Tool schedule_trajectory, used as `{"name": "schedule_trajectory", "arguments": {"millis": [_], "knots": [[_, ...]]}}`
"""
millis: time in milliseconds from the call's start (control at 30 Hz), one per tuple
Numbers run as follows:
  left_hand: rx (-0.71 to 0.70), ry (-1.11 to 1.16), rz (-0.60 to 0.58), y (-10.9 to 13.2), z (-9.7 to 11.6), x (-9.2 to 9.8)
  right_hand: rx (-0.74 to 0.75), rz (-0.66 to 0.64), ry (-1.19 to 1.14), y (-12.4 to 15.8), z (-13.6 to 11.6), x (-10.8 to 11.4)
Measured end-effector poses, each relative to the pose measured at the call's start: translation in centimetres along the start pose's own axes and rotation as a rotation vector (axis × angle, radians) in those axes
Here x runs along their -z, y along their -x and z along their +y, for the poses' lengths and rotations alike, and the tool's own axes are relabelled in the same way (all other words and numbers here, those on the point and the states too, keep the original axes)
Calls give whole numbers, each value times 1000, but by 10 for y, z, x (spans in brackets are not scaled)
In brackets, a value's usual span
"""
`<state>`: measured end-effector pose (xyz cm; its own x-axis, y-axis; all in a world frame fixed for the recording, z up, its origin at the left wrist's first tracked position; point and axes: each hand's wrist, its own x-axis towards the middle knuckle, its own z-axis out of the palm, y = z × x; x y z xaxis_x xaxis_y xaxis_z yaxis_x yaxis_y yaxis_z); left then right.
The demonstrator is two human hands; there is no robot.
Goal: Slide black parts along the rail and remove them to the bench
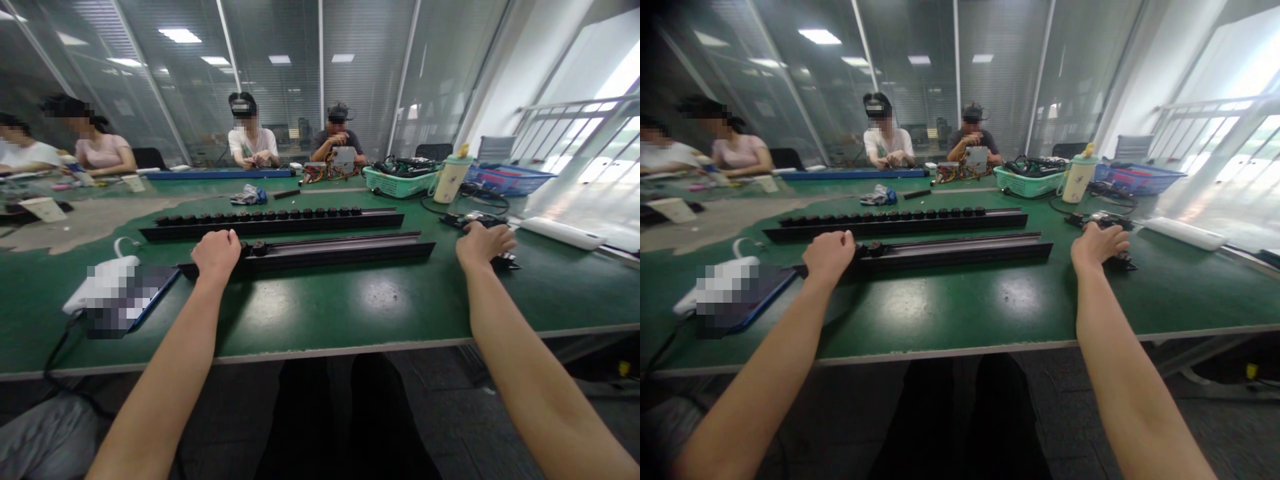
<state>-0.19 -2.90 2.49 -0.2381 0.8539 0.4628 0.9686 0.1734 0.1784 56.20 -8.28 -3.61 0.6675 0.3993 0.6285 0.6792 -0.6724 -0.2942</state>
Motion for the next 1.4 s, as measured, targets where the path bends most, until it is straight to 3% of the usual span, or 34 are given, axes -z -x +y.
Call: {"name": "schedule_trajectory", "arguments": {"millis": [100, 400, 533, 600, 767, 933, 1100, 1400], "knots": [[63, -11, -46, 2, 4, 6, 46, -15, -82, 14, -23, 19], [-47, -25, -31, 11, 13, 5, 701, -54, -189, 74, -92, 58], [-137, -10, -23, 12, 13, 3, 1056, -161, -216, 111, -134, 81], [-220, 7, -23, 14, 14, 1, 1163, -240, -269, 133, -160, 97], [-427, 109, -8, 17, 17, -6, 1134, -476, -388, 172, -218, 128], [-675, 352, -36, 17, 16, -16, 1060, -614, -468, 187, -248, 127], [-681, 406, -59, 17, 16, -21, 982, -606, -552, 194, -257, 114], [-663, 399, -100, 20, 18, -22, 981, -624, -592, 184, -251, 104]]}}
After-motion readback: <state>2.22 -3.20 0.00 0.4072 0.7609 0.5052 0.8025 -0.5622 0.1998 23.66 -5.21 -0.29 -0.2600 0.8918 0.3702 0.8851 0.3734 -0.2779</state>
